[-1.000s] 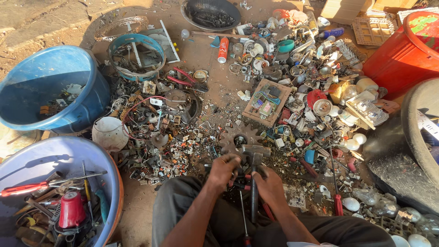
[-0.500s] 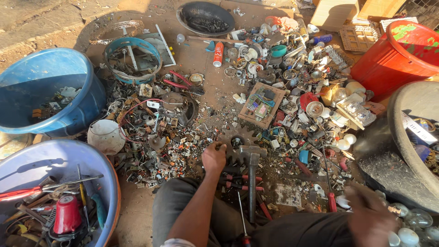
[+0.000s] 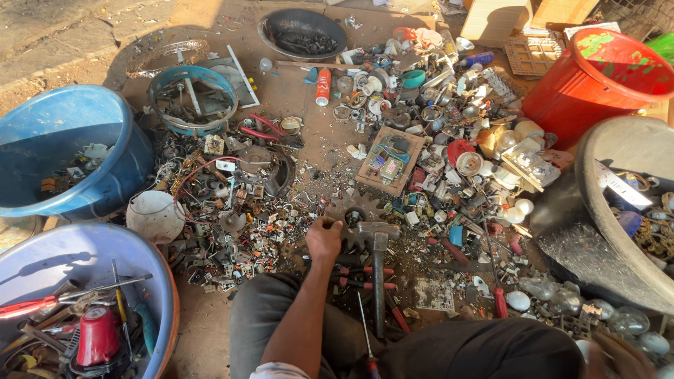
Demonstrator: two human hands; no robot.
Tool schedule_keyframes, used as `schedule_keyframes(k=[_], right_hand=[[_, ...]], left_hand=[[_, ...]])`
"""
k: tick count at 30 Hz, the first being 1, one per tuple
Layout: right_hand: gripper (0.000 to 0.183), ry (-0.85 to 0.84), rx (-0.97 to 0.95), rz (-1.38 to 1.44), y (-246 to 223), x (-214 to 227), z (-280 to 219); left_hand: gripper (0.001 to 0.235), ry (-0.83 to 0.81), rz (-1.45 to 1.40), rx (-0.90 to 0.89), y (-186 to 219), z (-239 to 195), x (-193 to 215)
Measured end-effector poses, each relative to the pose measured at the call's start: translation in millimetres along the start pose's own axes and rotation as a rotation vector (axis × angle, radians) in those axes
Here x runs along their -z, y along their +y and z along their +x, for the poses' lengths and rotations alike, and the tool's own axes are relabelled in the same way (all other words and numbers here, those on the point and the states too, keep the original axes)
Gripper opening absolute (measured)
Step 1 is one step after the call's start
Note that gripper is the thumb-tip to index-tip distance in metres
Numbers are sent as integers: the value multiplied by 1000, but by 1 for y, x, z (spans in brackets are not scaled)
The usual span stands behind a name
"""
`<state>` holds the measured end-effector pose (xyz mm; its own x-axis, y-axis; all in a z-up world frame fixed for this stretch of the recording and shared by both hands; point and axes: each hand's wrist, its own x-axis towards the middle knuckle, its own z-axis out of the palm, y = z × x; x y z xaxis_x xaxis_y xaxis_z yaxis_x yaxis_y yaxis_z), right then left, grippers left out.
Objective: The person sits on the ground surrounded by electronic waste and uses a hammer and screwdriver to break apart small electronic components. They repeatedly strike the items against a metal gear to separate parts and place the resulting debris into a nearby basin.
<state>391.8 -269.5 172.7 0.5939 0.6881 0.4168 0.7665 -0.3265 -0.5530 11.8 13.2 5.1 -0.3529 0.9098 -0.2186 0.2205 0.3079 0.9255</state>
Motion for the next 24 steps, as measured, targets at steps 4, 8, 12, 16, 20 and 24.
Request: schedule_keyframes(k=[4,8,12,16,20,24], right_hand=[[28,-588,88,416,-61,-99,-8],[36,-951,-71,744,-120,-205,-35],[21,-887,-90,800,-142,-216,-44],[16,-847,50,525,-137,-210,-32],[15,-828,134,330,-125,-217,-35],[16,-862,126,374,-132,-222,-35]], left_hand=[[15,-434,-581,325,10,-38,11],[11,-695,-822,413,16,-89,16],[14,-715,-817,348,18,-99,16],[17,-800,-350,117,26,-94,11],[21,-833,7,-207,33,-90,15],[29,-800,110,-132,46,-79,23]])
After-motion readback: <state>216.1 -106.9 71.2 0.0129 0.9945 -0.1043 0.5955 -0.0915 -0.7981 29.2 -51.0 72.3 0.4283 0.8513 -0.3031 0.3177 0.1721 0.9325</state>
